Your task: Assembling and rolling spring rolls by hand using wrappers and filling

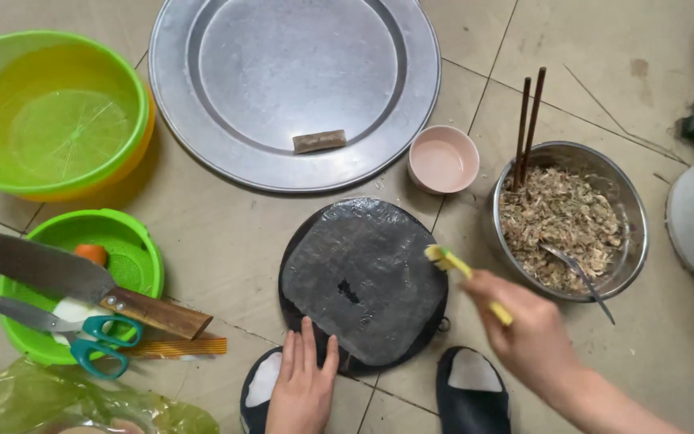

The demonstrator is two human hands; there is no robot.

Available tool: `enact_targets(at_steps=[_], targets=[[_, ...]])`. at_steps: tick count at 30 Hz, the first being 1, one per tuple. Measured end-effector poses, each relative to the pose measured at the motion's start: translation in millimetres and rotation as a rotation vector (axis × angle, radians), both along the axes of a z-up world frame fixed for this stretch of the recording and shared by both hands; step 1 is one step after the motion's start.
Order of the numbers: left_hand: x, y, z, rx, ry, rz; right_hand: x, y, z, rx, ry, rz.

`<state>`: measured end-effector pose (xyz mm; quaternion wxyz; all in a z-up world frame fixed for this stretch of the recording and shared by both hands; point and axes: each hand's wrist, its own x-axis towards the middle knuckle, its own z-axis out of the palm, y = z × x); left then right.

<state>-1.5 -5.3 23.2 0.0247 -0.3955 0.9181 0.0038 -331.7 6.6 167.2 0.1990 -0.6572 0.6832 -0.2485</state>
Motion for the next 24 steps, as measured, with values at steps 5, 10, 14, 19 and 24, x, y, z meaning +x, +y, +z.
enact_targets(at_steps=[5, 10, 14, 19, 24], targets=[[0.4, 3.1, -12.5, 0.042, -0.110, -0.024, 22.3, 20.6, 10.5, 0.434, -0.332, 0.197], [1.9, 1.8, -7.5, -0.152, 0.060, -0.017, -0.2, 2.6, 8.9, -0.106, -0.009, -0.056], [-0.7, -1.7, -4.6, -0.069, -0.010, -0.003, 46.8, -8.9, 57.6, 0.249, -0.403, 0.430], [0.2, -2.4, 7.8, -0.105, 0.087, 0.051, 50.1, -107.7, 80.2, 0.471, -0.234, 0.903], [-1.5, -1.6, 11.7, -0.071, 0.097, 0.076, 70.8, -166.9, 42.7, 0.192, -0.162, 1.042]])
